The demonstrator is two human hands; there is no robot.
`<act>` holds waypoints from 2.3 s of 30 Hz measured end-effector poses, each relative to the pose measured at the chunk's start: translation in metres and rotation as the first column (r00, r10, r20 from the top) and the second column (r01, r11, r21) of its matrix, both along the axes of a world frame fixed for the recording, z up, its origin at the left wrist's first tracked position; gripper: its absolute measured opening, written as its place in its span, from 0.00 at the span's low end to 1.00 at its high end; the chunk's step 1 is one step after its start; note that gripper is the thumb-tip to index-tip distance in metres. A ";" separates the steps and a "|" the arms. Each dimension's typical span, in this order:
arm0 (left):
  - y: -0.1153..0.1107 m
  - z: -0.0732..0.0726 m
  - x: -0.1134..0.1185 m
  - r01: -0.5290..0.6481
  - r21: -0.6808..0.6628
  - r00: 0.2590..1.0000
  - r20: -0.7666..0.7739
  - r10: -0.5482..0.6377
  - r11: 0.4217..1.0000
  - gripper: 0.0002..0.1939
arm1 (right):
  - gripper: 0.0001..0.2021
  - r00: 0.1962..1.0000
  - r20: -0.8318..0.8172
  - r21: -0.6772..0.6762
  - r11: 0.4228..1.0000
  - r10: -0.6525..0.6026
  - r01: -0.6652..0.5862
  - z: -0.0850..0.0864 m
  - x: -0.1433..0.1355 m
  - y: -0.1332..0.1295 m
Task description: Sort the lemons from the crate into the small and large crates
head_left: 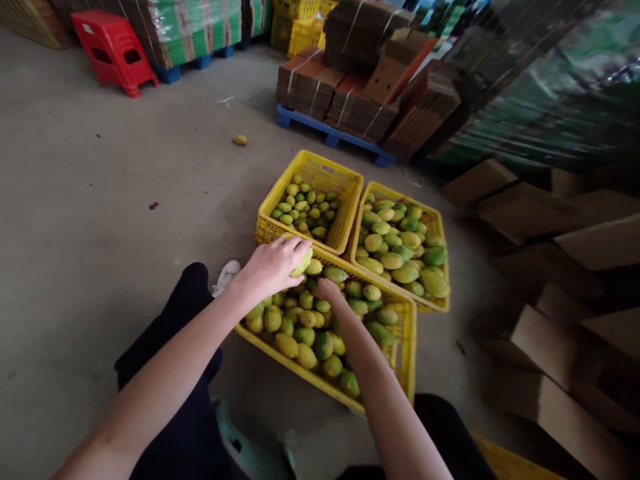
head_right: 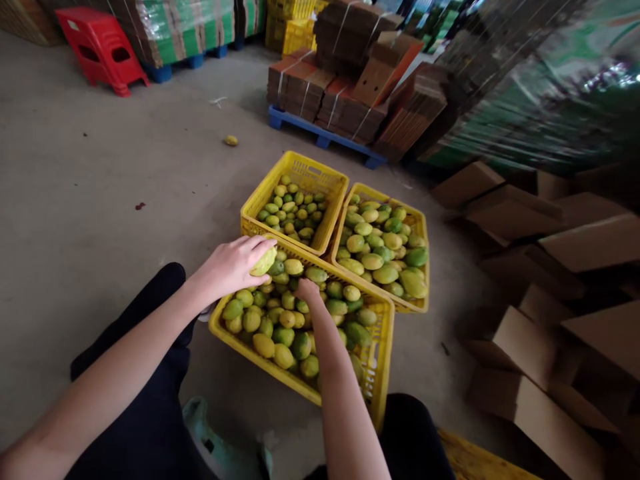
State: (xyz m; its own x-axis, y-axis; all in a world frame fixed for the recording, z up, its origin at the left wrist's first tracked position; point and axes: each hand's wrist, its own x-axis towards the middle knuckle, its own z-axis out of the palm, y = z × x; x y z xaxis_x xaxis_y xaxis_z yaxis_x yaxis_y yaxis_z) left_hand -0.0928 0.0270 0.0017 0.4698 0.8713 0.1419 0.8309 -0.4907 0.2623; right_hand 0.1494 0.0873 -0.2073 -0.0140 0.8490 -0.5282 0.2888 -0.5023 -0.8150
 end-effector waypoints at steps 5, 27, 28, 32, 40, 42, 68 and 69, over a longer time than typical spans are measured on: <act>-0.001 0.005 0.000 -0.010 -0.053 1.000 -0.021 0.009 0.999 0.30 | 0.23 0.997 0.068 0.029 0.999 0.027 -0.029 0.010 0.007 -0.016; -0.043 -0.001 0.079 0.190 0.077 0.444 0.883 -0.156 0.979 0.30 | 0.25 0.965 -0.088 0.819 0.534 -0.246 0.211 0.204 0.048 -0.159; -0.044 -0.004 0.080 0.144 0.184 0.477 0.848 -0.231 0.972 0.29 | 0.24 0.955 -0.078 0.839 0.498 -0.287 0.218 0.198 0.050 -0.163; -0.048 -0.013 0.081 0.092 0.539 0.643 0.610 -0.463 0.837 0.26 | 0.22 0.879 0.078 0.933 0.344 -0.470 0.102 0.185 0.057 -0.177; -0.061 -0.019 0.089 0.101 0.656 0.631 0.539 -0.557 0.748 0.30 | 0.28 0.821 0.301 0.951 0.087 -0.485 -0.297 0.208 0.060 -0.189; -0.063 -0.018 0.093 0.075 0.655 0.630 0.554 -0.545 0.752 0.29 | 0.29 0.833 0.288 0.955 0.072 -0.473 -0.289 0.212 0.058 -0.189; -0.052 0.004 0.106 0.720 -0.636 0.063 0.459 0.886 0.278 0.14 | 0.13 0.512 -0.801 -0.035 0.878 -0.310 0.477 0.204 0.045 -0.153; -0.052 0.007 0.107 0.739 -0.609 0.033 0.457 0.889 0.286 0.15 | 0.13 0.489 -0.823 -0.022 0.877 -0.289 0.480 0.203 0.044 -0.153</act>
